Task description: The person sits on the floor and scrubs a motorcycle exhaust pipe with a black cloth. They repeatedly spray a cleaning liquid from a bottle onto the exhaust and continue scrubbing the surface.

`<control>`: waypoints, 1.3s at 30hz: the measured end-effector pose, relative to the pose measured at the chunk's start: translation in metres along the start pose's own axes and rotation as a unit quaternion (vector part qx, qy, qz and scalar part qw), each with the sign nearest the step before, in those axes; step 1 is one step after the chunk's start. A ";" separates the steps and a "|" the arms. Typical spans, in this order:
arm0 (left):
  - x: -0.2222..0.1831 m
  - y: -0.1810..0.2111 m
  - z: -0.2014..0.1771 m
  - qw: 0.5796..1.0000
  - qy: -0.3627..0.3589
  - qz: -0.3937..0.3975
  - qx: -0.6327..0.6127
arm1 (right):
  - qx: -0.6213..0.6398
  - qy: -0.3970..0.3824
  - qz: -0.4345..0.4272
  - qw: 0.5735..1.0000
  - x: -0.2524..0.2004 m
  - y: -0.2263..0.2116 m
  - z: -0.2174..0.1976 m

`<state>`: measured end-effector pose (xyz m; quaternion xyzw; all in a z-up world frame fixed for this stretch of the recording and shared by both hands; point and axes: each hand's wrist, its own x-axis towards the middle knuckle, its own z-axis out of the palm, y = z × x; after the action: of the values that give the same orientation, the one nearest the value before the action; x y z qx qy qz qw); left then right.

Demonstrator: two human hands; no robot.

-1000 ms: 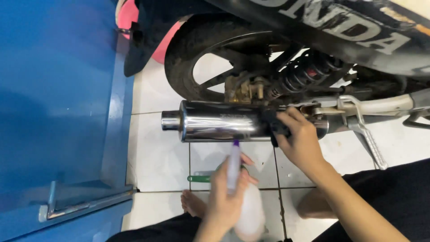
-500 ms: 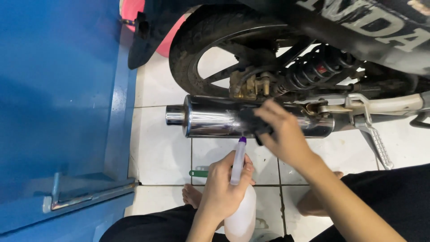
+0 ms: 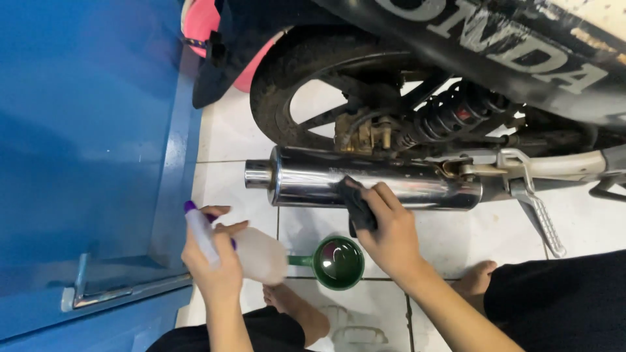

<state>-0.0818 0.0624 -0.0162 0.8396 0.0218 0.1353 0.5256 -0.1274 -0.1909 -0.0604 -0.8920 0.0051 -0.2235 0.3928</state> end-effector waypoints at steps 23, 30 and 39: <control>-0.027 -0.276 0.149 0.983 -0.046 -0.171 0.037 | -0.039 -0.045 0.001 0.998 0.000 0.022 0.005; -0.027 -0.289 0.143 0.980 -0.119 -0.142 0.071 | 0.034 0.048 0.066 0.996 0.018 0.033 -0.004; -0.024 -0.193 0.115 0.961 -0.173 -0.166 0.140 | 0.015 0.043 0.070 0.997 0.011 0.026 -0.011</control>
<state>-0.0561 0.0433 -0.2396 0.9002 0.0884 -0.1057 0.4132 -0.1174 -0.2191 -0.0680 -0.8733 0.0805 -0.2335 0.4200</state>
